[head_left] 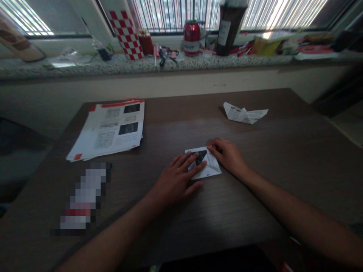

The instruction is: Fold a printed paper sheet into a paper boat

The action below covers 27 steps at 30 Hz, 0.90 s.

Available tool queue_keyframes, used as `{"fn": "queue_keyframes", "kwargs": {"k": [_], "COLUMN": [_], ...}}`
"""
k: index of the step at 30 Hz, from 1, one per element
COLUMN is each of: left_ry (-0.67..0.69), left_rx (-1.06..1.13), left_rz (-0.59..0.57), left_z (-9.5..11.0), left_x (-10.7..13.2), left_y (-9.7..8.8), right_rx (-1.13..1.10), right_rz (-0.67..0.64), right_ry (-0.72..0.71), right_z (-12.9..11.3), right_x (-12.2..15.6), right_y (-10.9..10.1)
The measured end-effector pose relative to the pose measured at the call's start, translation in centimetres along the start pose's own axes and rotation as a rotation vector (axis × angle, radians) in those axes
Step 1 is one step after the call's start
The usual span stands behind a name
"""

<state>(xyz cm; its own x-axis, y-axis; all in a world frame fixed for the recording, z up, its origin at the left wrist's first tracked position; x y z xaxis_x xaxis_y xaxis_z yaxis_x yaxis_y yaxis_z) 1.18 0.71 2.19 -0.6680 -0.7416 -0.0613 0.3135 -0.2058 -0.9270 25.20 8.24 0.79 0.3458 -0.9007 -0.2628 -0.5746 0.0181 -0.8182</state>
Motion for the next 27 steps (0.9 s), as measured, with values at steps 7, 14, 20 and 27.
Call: {"fn": "queue_keyframes", "kwargs": {"k": [7,14,20,27], "left_ry": [0.046,0.035,0.036,0.039], "left_rx": [0.039,0.03,0.036,0.049], "left_rz": [-0.034,-0.027,-0.011,0.015], "left_z": [0.8,1.3,1.1,1.2], "left_x": [-0.6,-0.7,-0.7,-0.7], "left_y": [-0.3,-0.1,0.4,0.0], "right_rx": [0.004,0.015,0.006,0.022], "right_rz": [0.016,0.034,0.036,0.04], "right_ry": [-0.012,-0.019,-0.016,-0.024], "right_z": [0.4,0.5,0.3,0.2], "right_x": [0.0,0.1,0.1,0.4], "right_y": [0.3,0.4,0.5,0.1]}}
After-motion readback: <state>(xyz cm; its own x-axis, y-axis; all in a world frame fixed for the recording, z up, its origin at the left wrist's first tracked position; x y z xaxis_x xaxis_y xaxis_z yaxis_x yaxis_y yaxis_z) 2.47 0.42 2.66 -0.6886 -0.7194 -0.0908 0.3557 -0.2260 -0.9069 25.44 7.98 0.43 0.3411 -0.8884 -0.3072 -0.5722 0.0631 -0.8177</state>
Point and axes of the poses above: each hand's wrist, its own x-axis away from the middle knuckle, its own y-axis out of the palm, z = x × y, the point moved 1 cm from there along -x, towards the middle knuckle, and after that the axes turned 8 degrees about x, right-handed, at the moved point
